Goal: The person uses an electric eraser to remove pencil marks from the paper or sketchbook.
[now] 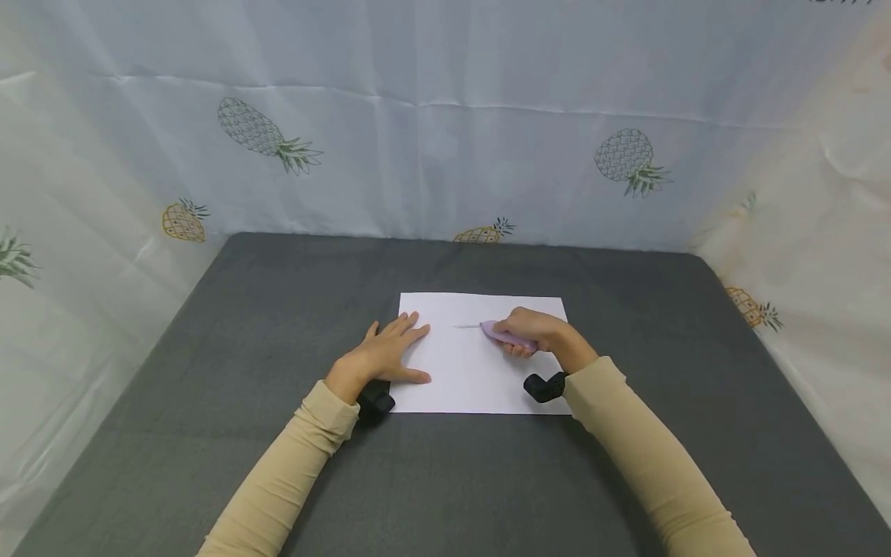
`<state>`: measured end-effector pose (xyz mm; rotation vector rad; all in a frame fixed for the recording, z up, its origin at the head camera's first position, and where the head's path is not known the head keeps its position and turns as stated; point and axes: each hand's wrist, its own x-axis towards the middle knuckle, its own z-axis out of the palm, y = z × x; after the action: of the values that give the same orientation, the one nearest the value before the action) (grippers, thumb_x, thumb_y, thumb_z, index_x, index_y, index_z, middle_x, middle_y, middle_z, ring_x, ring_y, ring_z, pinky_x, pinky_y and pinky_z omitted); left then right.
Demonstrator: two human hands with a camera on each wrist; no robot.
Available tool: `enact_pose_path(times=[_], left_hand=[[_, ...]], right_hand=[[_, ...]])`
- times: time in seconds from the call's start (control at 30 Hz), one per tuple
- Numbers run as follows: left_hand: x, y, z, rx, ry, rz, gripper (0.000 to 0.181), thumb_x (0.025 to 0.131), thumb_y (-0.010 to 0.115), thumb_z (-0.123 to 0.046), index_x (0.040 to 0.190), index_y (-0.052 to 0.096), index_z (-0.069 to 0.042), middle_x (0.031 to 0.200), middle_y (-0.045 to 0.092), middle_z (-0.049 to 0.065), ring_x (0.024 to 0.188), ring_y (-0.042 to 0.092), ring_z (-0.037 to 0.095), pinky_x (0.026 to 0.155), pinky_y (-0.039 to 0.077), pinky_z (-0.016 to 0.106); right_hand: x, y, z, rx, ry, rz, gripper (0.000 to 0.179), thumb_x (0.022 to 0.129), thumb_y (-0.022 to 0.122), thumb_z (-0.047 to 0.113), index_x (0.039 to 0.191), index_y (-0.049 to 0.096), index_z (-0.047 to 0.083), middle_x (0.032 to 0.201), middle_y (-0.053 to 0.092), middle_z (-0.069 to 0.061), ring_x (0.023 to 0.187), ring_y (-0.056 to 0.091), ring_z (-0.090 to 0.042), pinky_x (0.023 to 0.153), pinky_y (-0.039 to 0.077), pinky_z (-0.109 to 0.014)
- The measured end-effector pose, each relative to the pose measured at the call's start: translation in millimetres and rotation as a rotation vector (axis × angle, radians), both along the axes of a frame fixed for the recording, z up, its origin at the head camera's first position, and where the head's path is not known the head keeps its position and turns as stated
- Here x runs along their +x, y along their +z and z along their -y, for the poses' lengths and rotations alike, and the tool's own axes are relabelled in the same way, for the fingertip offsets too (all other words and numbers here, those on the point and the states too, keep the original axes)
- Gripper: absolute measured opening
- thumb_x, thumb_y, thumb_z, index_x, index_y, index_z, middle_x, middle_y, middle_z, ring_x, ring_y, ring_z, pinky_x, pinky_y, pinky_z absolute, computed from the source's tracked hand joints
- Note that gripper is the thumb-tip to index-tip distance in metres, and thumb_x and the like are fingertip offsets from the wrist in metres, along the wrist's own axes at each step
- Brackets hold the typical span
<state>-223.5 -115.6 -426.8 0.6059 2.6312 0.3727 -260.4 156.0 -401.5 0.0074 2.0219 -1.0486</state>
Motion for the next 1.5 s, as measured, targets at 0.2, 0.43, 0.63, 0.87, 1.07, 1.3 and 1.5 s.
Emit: enact_pose_path(times=[0.2, 0.43, 0.63, 0.87, 1.07, 1.3, 1.5], left_hand=[[-0.3, 0.1, -1.0, 0.008, -0.004, -0.002, 0.088, 0.084, 0.068, -0.050, 0.154, 0.025, -0.016, 0.165, 0.011, 0.012, 0.154, 0.009, 0.033, 0.118, 0.007, 0.067], [-0.2, -1.2, -1.6, 0.004, -0.002, 0.001, 0.088, 0.084, 0.068, -0.051, 0.154, 0.025, -0.017, 0.165, 0.011, 0.011, 0.154, 0.009, 0.033, 0.118, 0.007, 0.067], [0.4, -3.6, -0.8, 0.012, 0.001, 0.001, 0.089, 0.084, 0.068, -0.050, 0.154, 0.026, -0.015, 0.165, 0.012, 0.013, 0.154, 0.009, 0.033, 0.118, 0.007, 0.067], [1.1, -1.6, 2.4, 0.017, 0.010, 0.000, 0.088, 0.084, 0.068, -0.049, 0.154, 0.026, -0.015, 0.165, 0.011, 0.013, 0.154, 0.009, 0.033, 0.118, 0.006, 0.067], [1.3, -1.2, 1.4, 0.012, 0.000, -0.004, 0.088, 0.085, 0.067, -0.051, 0.154, 0.025, -0.016, 0.165, 0.011, 0.012, 0.154, 0.008, 0.032, 0.118, 0.006, 0.067], [0.9, -0.3, 1.4, 0.020, 0.006, -0.006, 0.088, 0.084, 0.068, -0.050, 0.153, 0.026, -0.015, 0.165, 0.011, 0.013, 0.154, 0.009, 0.033, 0.118, 0.006, 0.067], [-0.8, -1.9, -0.5, 0.007, -0.001, -0.005, 0.088, 0.085, 0.067, -0.052, 0.154, 0.025, -0.017, 0.165, 0.010, 0.011, 0.154, 0.008, 0.032, 0.119, 0.006, 0.066]], right_hand=[[0.8, -0.1, -5, 0.037, -0.002, 0.004, 0.026, 0.101, 0.040, 0.024, 0.085, 0.046, 0.005, 0.058, 0.046, 0.004, 0.045, 0.035, -0.003, 0.043, 0.032, -0.015], [-0.5, 1.1, -4, 0.047, 0.029, -0.008, 0.027, 0.101, 0.040, 0.023, 0.083, 0.047, 0.005, 0.057, 0.046, 0.003, 0.045, 0.035, -0.003, 0.044, 0.032, -0.015], [-1.0, 0.8, -1, 0.044, 0.038, -0.028, 0.029, 0.101, 0.040, 0.024, 0.083, 0.048, 0.004, 0.057, 0.045, 0.004, 0.045, 0.034, -0.003, 0.044, 0.031, -0.015], [-0.6, -0.4, 4, 0.073, 0.031, -0.050, 0.028, 0.100, 0.041, 0.023, 0.083, 0.049, 0.004, 0.057, 0.045, 0.003, 0.045, 0.035, -0.004, 0.044, 0.032, -0.016], [2.4, 2.3, 4, 0.095, 0.028, -0.052, 0.030, 0.100, 0.043, 0.026, 0.080, 0.048, 0.005, 0.057, 0.045, 0.003, 0.046, 0.035, -0.005, 0.044, 0.032, -0.016], [5.7, 3.7, 7, 0.061, 0.003, -0.063, 0.030, 0.101, 0.041, 0.025, 0.081, 0.048, 0.004, 0.058, 0.046, 0.003, 0.046, 0.037, -0.004, 0.044, 0.033, -0.016], [6.0, 4.1, 6, 0.086, 0.009, -0.050, 0.028, 0.100, 0.040, 0.024, 0.081, 0.047, 0.005, 0.057, 0.045, 0.003, 0.045, 0.035, -0.004, 0.044, 0.032, -0.016]])
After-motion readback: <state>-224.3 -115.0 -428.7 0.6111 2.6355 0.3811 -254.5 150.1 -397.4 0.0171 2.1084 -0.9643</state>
